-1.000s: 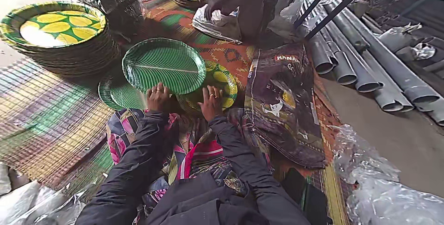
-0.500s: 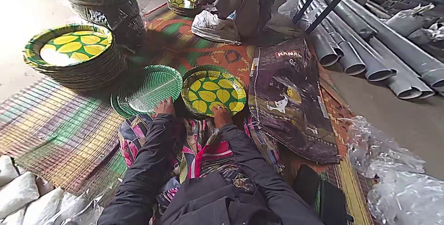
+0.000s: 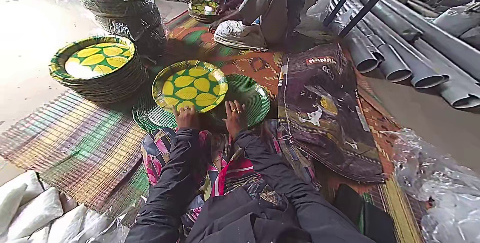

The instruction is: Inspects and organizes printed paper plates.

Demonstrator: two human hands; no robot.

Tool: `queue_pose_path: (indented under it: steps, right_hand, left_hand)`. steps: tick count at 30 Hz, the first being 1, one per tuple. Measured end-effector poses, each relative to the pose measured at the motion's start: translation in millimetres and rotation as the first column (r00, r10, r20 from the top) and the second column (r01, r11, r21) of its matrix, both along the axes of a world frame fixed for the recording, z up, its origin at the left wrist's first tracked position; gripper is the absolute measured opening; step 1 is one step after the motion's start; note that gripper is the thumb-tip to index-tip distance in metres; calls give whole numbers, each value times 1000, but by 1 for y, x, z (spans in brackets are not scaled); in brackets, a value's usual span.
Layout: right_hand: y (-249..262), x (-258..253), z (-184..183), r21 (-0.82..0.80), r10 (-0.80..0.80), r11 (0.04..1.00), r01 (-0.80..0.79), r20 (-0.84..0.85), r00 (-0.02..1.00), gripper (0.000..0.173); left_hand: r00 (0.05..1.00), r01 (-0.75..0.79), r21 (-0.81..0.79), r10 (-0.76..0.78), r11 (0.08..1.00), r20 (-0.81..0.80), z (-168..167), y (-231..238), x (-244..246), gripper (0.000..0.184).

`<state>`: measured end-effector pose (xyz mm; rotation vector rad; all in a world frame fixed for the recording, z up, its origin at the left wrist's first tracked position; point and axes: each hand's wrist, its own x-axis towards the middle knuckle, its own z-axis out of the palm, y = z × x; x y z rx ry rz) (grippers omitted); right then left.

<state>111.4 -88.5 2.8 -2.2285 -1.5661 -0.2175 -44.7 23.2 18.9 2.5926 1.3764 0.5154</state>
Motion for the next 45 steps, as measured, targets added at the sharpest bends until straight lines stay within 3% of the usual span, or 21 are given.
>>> queue_pose_path:
  steps: [2,4,8,11,15,16,18,19,21,23,24,25,27,28,29,31,33,36,39,45]
  right_hand:
    - [-18,1,-11,-354,-95,933,56,-91,991,63]
    - [-34,3,-25,-523,-120,852,34,-131,984,52]
    - [-43,3,-17,-506,-87,862,38,-74,993,41]
    - [-44,3,-9,-473,-81,880,46,-55,995,32]
    - [-50,14,10,-507,-189,856,104,-121,974,39]
    - [-54,16,12,-467,-209,875,125,-133,969,41]
    - [-59,26,5,-95,-172,982,161,-113,979,35]
    - [-56,31,7,132,-131,982,139,-69,989,31]
    - [-45,32,27,391,-89,918,71,29,996,26]
    - [-27,29,47,495,-41,868,-30,132,990,27]
    - [-18,26,53,502,3,859,-100,191,982,28]
    - [-9,21,57,488,61,855,-174,239,969,29]
    - [11,11,57,448,180,842,-302,294,939,30]
    - [19,6,52,411,230,847,-338,289,929,30]
    - [25,2,45,347,261,872,-345,266,928,31]
    - [28,-6,36,119,232,963,-243,99,968,40]
    - [26,-7,15,-53,100,993,-102,-35,994,49]
    - [3,2,-17,-289,-35,957,-12,-156,987,60]
    - [-26,4,-47,-390,-22,921,-19,-100,995,46]
    - [-27,-8,-21,-393,-40,919,6,-78,996,29]
  left_hand:
    - [965,-134,-280,61,951,-254,-6,15,1,37]
    - [921,-182,-401,12,898,-389,-17,20,7,42]
    - [898,-200,-399,5,895,-440,-20,10,24,46]
    - [885,-246,-397,37,884,-464,-14,1,21,37]
    - [869,-347,-408,125,845,-479,-9,3,19,32]
    - [860,-363,-403,134,840,-493,-13,8,19,31]
    - [844,-380,-401,135,834,-519,-19,18,19,33]
    - [855,-368,-404,133,838,-502,-24,24,18,35]
    - [913,-306,-388,153,869,-378,-29,31,14,49]
    - [979,-202,-249,194,947,-56,-21,22,7,77]
    - [976,-158,-72,166,985,143,-15,15,4,83]
    - [944,-134,202,63,970,324,-12,8,3,79]
    - [868,-148,660,-224,736,444,-9,4,4,54]
    - [863,-108,750,-313,652,397,-8,1,4,44]
    - [878,-27,759,-347,651,329,-8,-4,3,37]
    - [933,159,535,-303,830,193,-8,-9,0,27]
    - [992,110,60,-106,992,-71,4,-5,0,23]
    - [916,-221,-314,86,923,-392,12,6,8,26]
    - [863,-314,-396,85,863,-498,-3,9,13,29]
    - [844,-310,-403,54,861,-534,-15,11,21,32]
